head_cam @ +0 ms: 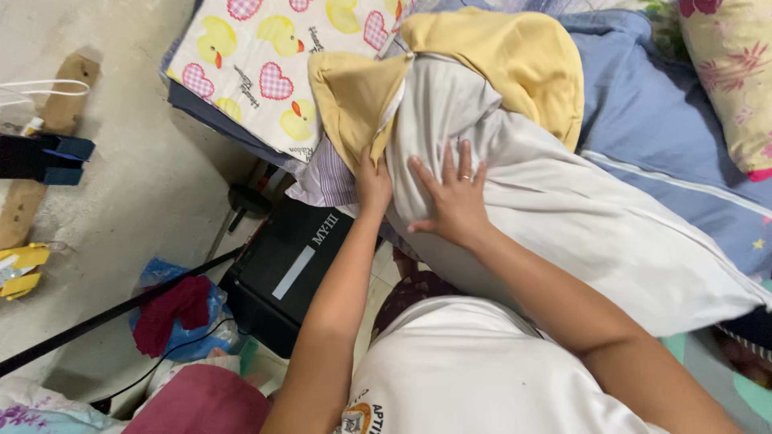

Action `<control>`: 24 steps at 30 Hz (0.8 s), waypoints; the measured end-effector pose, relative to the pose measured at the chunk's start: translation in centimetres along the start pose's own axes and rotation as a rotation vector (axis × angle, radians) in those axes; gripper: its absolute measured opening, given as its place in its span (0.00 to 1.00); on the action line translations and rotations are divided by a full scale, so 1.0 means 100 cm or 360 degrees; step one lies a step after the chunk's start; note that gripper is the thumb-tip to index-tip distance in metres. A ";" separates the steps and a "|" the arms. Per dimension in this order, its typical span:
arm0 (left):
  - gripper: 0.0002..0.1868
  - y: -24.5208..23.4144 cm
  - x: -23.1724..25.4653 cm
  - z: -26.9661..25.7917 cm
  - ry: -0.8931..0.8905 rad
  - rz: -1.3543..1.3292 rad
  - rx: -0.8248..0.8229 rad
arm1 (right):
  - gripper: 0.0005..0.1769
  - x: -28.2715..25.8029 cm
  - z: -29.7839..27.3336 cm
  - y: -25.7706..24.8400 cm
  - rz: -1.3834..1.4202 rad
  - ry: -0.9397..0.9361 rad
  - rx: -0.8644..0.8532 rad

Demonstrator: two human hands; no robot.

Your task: The person inserts a pillow insert into a yellow pillowcase, then places a floral pillow inside a pink pillowcase. The person smooths the cases and adjusts the pillows on a bed.

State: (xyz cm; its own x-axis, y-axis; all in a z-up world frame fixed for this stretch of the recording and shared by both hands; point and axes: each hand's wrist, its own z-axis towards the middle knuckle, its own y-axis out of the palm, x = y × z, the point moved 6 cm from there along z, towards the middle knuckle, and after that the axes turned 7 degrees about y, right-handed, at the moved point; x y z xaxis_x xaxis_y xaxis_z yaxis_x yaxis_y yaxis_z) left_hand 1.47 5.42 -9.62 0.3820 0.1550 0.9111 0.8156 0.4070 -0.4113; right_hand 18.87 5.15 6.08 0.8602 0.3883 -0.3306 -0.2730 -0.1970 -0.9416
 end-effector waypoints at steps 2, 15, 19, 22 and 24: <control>0.21 0.014 0.021 -0.023 -0.0031 -0.0307 -0.0160 | 0.69 0.017 0.010 0.028 -0.0163 0.0273 -0.0296; 0.14 -0.033 0.103 -0.126 0.0164 -0.1097 -0.0270 | 0.30 0.050 0.086 -0.055 0.0701 0.0131 0.0646; 0.15 -0.004 0.099 -0.110 0.0284 -0.0230 -0.0594 | 0.31 0.043 0.113 0.000 0.0623 0.0219 0.0703; 0.27 0.002 0.056 -0.100 0.0170 0.0145 -0.0687 | 0.48 0.050 0.120 0.019 0.0401 0.0203 0.0532; 0.42 0.003 0.031 -0.102 0.0055 0.0262 -0.0781 | 0.55 0.045 0.115 0.023 0.0501 -0.0021 0.0326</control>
State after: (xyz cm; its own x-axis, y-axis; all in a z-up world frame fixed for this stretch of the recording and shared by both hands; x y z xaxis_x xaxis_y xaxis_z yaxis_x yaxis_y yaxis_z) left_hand 7.36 -3.20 -7.27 0.5297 0.1481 0.8352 0.8482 -0.0916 -0.5217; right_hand 17.21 16.78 1.74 0.7150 0.3493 -0.6057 -0.6050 -0.1253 -0.7863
